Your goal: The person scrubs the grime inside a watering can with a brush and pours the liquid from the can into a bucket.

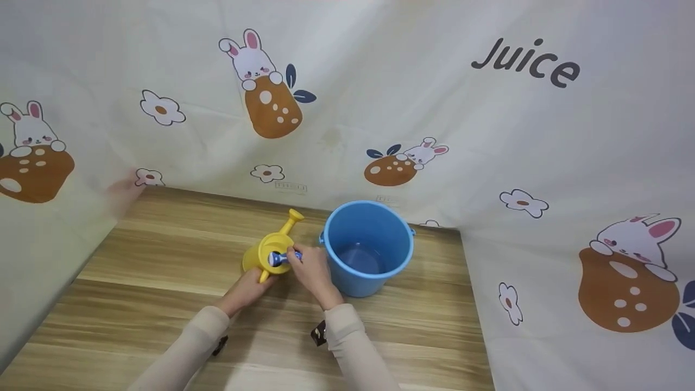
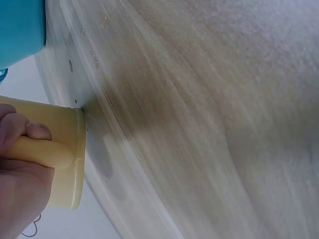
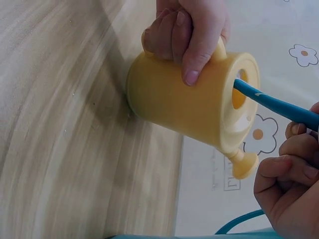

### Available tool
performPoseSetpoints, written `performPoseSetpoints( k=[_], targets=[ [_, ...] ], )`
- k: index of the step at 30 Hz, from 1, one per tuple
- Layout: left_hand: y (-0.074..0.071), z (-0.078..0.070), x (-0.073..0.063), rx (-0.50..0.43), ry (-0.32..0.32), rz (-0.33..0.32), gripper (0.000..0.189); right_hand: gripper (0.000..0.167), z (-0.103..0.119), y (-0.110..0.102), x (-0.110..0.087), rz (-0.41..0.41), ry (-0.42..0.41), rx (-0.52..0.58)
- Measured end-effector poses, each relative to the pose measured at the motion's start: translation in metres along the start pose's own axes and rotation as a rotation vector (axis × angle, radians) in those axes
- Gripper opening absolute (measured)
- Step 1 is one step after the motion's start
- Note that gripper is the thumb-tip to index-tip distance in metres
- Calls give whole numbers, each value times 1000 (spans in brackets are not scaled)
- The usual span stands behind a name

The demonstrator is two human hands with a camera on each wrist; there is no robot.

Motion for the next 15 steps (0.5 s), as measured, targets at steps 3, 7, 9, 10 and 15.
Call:
performPoseSetpoints(
  k=[3,7,9,10,15],
  targets=[
    [1,-1,0,-1,-10,15,26,28,-1,4,0,13,22,23],
    [1,-2,0,0,-12,23,25,29,-2,12,0,37,46,45],
    [1,-2,1,-6,-8,24,25,30,-3,15,0,45,57,54],
    [1,-2,1,-8,-7,24,24,30,-3,16,-1,48,65,60],
    [1,-1,0,-7,-3,24,23,36,-2,17,-3,80,128,79]
  ],
)
Point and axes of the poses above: each hand's wrist, its own x-axis towards the middle knuckle, its own y-axis out of the palm, z = x × y, the point moved 2 cm from there along x, towards the middle knuckle, and after that the axes turned 4 degrees about z, right-handed, at the moved point
